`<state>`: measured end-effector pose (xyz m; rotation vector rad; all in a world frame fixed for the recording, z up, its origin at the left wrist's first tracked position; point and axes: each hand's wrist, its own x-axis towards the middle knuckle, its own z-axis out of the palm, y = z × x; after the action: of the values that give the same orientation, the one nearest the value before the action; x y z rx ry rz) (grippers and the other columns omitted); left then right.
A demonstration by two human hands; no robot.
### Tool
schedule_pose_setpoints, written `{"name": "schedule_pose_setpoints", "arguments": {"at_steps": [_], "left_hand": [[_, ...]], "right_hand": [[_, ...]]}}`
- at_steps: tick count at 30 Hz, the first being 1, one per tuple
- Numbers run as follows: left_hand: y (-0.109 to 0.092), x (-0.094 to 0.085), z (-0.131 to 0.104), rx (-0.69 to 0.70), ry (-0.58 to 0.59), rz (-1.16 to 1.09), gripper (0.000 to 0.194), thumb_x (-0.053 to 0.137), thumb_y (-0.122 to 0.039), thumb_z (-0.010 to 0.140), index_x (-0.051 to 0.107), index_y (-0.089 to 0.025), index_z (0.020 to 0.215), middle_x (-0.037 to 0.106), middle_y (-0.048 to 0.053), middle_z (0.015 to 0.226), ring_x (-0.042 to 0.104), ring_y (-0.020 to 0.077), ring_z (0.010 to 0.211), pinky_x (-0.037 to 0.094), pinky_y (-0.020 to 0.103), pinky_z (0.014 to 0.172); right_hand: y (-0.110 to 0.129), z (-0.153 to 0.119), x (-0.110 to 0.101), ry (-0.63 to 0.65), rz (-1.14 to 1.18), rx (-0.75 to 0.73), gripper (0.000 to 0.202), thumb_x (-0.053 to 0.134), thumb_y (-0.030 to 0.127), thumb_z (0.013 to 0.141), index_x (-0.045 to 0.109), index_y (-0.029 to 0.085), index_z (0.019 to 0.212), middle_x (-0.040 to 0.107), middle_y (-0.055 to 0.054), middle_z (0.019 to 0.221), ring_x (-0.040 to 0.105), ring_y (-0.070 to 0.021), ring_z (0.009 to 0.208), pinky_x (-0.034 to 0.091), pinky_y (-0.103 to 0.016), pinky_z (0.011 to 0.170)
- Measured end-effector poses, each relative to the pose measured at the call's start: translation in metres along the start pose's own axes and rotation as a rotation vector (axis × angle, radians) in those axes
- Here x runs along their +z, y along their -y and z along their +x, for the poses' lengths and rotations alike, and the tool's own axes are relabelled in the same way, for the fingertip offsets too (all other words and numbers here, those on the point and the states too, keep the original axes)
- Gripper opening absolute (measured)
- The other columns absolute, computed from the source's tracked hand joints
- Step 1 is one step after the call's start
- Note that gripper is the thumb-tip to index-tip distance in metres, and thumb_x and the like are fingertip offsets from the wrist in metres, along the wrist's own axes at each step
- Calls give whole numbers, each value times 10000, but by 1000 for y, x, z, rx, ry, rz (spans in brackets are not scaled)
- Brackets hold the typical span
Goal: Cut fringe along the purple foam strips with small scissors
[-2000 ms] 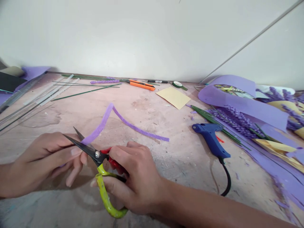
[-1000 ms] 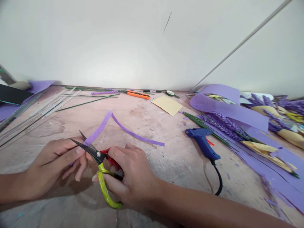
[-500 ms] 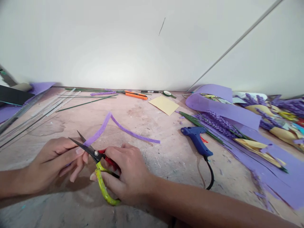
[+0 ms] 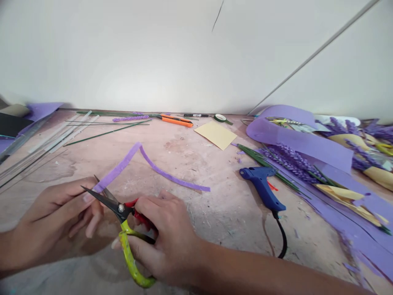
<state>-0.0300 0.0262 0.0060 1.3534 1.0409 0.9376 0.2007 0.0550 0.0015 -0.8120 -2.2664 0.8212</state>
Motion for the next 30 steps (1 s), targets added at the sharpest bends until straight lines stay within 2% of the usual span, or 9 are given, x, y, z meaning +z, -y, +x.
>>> {"name": "schedule_pose_setpoints", "arguments": {"at_steps": [7,13,17,22,27,30], "left_hand": [[-9,6,-5,47,46,46,463,462,-403,1076,652,-182,716,680,-15,604,440,77,456,320,205,431],[-6,7,-7,124,31,93,347,459,-366,1085,691,-205,883,701,-38,631,475,74,501,356,170,442],[-3,5,-7,109,27,95,339,463,-394,1083,693,-218,909,701,-51,616,453,59,461,343,153,412],[-1,4,-7,69,20,87,339,474,-416,1075,685,-218,897,695,-59,583,427,49,413,323,146,380],[-1,5,-7,59,50,109,316,500,-365,1066,683,-210,860,704,-41,575,576,69,509,332,143,394],[-1,5,-6,43,54,80,311,498,-358,1066,677,-208,861,703,-38,588,608,79,537,380,150,429]], "right_hand": [[0,-1,0,10,4,-10,437,562,495,995,403,212,702,482,63,602,386,-118,556,251,-302,614],[-1,-4,1,16,-1,-64,362,614,394,967,409,210,734,468,76,622,374,-110,561,258,-289,617],[-4,-5,2,10,-10,-111,349,593,356,990,402,211,737,465,77,621,390,-108,563,262,-286,610],[-4,-5,3,-1,-24,-91,393,591,377,1002,387,208,712,455,77,598,367,-103,542,261,-287,602],[-3,-5,2,22,16,-98,406,580,449,1005,405,207,730,442,79,611,363,-102,548,264,-288,603],[-6,-6,1,44,40,-90,388,577,412,1002,392,212,726,440,76,608,369,-106,546,276,-294,611]]}}
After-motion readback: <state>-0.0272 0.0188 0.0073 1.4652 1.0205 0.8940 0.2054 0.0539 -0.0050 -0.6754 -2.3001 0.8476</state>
